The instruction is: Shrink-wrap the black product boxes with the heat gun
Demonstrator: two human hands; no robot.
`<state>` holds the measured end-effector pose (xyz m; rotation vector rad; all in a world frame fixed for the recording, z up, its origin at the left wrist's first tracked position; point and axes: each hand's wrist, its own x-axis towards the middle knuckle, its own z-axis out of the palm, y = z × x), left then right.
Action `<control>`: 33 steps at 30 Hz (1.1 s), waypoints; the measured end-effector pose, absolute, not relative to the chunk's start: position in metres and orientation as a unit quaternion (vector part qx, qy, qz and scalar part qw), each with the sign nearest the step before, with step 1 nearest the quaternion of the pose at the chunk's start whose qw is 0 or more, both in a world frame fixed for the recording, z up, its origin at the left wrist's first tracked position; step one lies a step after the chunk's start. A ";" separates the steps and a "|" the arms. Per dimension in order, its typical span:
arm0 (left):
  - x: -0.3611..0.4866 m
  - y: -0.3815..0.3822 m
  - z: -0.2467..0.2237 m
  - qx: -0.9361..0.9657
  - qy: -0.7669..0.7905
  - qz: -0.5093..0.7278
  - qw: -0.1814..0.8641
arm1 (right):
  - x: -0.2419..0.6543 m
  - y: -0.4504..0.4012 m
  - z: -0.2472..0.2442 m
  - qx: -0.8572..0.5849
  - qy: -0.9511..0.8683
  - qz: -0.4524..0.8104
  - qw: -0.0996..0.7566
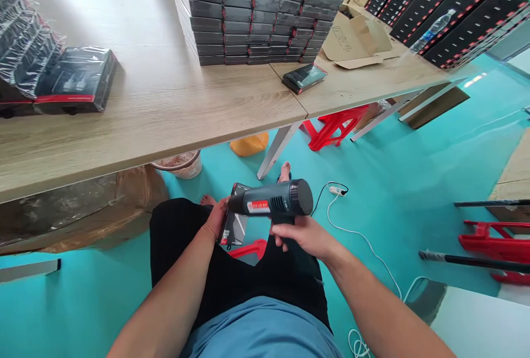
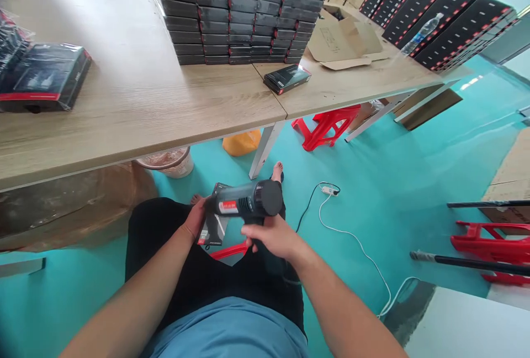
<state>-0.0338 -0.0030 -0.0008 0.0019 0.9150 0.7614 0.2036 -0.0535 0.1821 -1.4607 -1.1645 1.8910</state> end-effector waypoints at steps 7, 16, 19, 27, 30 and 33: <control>-0.042 -0.008 -0.001 0.009 0.396 0.362 0.844 | 0.209 -0.031 0.190 -0.583 -0.422 0.657 0.225; -0.039 -0.003 0.002 -0.003 0.379 0.362 0.852 | 0.209 -0.038 0.191 -0.574 -0.449 0.645 0.231; -0.041 -0.002 0.002 -0.019 0.385 0.387 0.838 | 0.217 -0.048 0.194 -0.518 -0.472 0.705 0.109; -0.036 -0.005 0.007 -0.019 0.378 0.368 0.849 | 0.205 -0.027 0.190 -0.568 -0.446 0.644 0.251; -0.040 -0.007 0.006 -0.011 0.378 0.377 0.845 | 0.216 -0.024 0.184 -0.596 -0.439 0.629 0.239; -0.040 -0.006 0.003 -0.022 0.396 0.380 0.835 | 0.233 -0.042 0.180 -0.555 -0.430 0.693 0.163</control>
